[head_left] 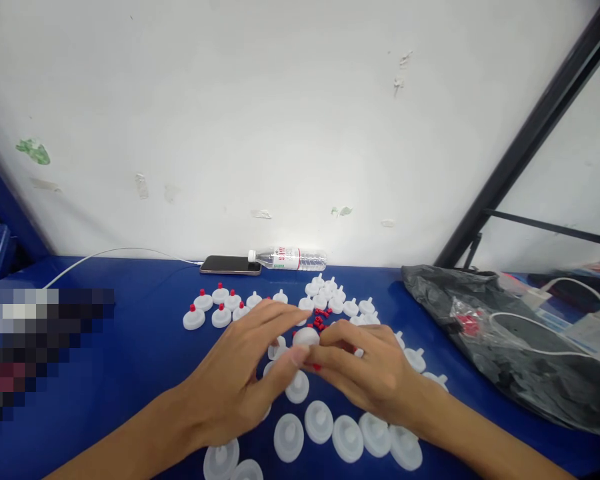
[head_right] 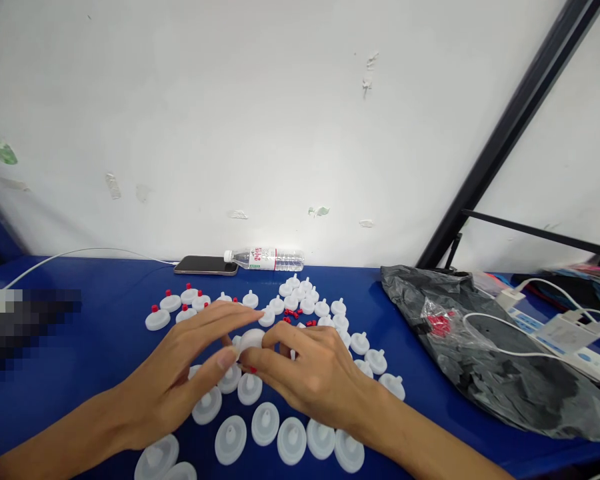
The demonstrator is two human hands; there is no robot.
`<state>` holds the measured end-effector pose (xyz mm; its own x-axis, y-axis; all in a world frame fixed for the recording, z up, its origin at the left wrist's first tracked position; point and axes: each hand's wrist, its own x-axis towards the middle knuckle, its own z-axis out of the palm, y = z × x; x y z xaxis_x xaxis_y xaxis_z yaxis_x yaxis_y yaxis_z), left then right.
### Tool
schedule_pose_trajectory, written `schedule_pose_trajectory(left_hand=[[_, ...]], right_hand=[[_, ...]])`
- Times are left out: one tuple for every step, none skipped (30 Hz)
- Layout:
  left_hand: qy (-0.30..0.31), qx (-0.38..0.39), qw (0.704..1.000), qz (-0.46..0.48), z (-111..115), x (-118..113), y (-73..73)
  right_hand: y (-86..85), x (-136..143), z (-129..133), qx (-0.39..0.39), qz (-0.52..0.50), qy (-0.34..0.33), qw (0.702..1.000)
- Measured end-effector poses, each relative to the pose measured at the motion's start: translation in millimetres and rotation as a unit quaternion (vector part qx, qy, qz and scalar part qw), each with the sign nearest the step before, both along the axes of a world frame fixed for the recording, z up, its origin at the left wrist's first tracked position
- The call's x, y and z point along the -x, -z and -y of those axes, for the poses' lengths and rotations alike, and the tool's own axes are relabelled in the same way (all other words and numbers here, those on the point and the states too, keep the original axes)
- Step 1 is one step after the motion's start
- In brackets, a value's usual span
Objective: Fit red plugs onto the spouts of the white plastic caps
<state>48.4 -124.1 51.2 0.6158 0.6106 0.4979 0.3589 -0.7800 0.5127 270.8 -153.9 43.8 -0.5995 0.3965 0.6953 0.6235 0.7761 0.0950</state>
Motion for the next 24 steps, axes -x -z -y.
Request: schedule_pose_trajectory(left_hand=[[-0.02, -0.033, 0.999, -0.013, -3.4, 1.8, 2.1], [-0.04, -0.06, 0.997, -0.033, -7.0, 3.2, 4.7], [-0.06, -0.079, 0.993, -0.059, -10.6, 4.2, 7.8], [-0.079, -0.089, 0.989, -0.089, -14.0, 4.7, 11.3], [-0.094, -0.091, 0.985, -0.116, -17.1, 4.9, 15.0], [-0.105, -0.089, 0.981, -0.138, -19.6, 4.8, 18.8], [-0.111, -0.085, 0.978, -0.153, -21.5, 4.4, 22.4], [-0.112, -0.079, 0.977, -0.161, -22.7, 3.9, 25.6], [-0.109, -0.072, 0.978, -0.164, -23.2, 3.3, 28.2], [-0.102, -0.064, 0.979, -0.163, -23.2, 2.6, 30.2], [-0.098, -0.056, 0.981, -0.159, -22.8, 1.9, 31.5], [-0.095, -0.047, 0.982, -0.154, -22.2, 1.3, 32.2], [-0.093, -0.039, 0.984, -0.149, -21.6, 0.7, 32.5], [-0.093, -0.034, 0.984, -0.145, -21.1, 0.3, 32.5], [-0.093, -0.032, 0.985, -0.144, -20.8, -0.1, 32.3], [-0.093, -0.03, 0.985, -0.144, -20.7, -0.4, 31.9], [-0.092, -0.028, 0.985, -0.144, -20.8, -0.7, 31.6], [-0.091, -0.025, 0.985, -0.145, -21.1, -1.0, 31.3], [-0.089, -0.022, 0.985, -0.145, -21.6, -1.3, 31.0], [-0.085, -0.017, 0.986, -0.144, -22.0, -1.5, 30.8], [-0.08, -0.012, 0.986, -0.143, -22.3, -1.7, 30.7], [-0.077, -0.009, 0.987, -0.141, -22.4, -1.9, 30.4], [-0.075, -0.006, 0.987, -0.139, -22.4, -2.0, 30.1], [-0.074, -0.004, 0.988, -0.138, -22.1, -2.1, 29.7]], right_hand=[[0.8, -0.7, -1.5, 0.009, 0.002, 0.016, 1.0], [1.9, -1.3, -3.1, 0.018, 0.002, 0.031, 0.999], [3.0, -1.8, -4.9, 0.029, 0.003, 0.045, 0.999], [4.1, -2.2, -6.6, 0.039, 0.003, 0.057, 0.998], [5.2, -2.4, -8.1, 0.051, 0.002, 0.068, 0.996], [6.2, -2.5, -9.4, 0.064, 0.002, 0.076, 0.995], [7.3, -2.5, -10.4, 0.078, 0.002, 0.084, 0.993], [8.3, -2.5, -11.1, 0.093, 0.002, 0.093, 0.991], [9.3, -2.4, -11.5, 0.106, 0.004, 0.103, 0.989], [10.4, -2.3, -11.8, 0.118, 0.006, 0.112, 0.987], [11.4, -2.2, -12.0, 0.126, 0.009, 0.119, 0.985], [12.4, -2.1, -12.2, 0.133, 0.013, 0.126, 0.983], [13.3, -2.0, -12.4, 0.139, 0.017, 0.131, 0.981], [14.0, -1.8, -12.7, 0.142, 0.02, 0.136, 0.98], [14.6, -1.5, -12.9, 0.143, 0.023, 0.14, 0.98], [14.9, -1.3, -13.2, 0.143, 0.025, 0.142, 0.979], [15.1, -1.0, -13.5, 0.142, 0.025, 0.144, 0.979], [15.0, -0.7, -13.7, 0.141, 0.025, 0.144, 0.979], [14.8, -0.5, -13.8, 0.141, 0.023, 0.144, 0.979], [14.3, -0.5, -13.8, 0.143, 0.022, 0.144, 0.979], [13.8, -0.6, -13.8, 0.146, 0.02, 0.144, 0.979], [13.3, -0.9, -13.7, 0.15, 0.016, 0.146, 0.978], [12.6, -1.2, -13.7, 0.154, 0.012, 0.149, 0.977], [12.0, -1.7, -13.8, 0.158, 0.007, 0.154, 0.975]])
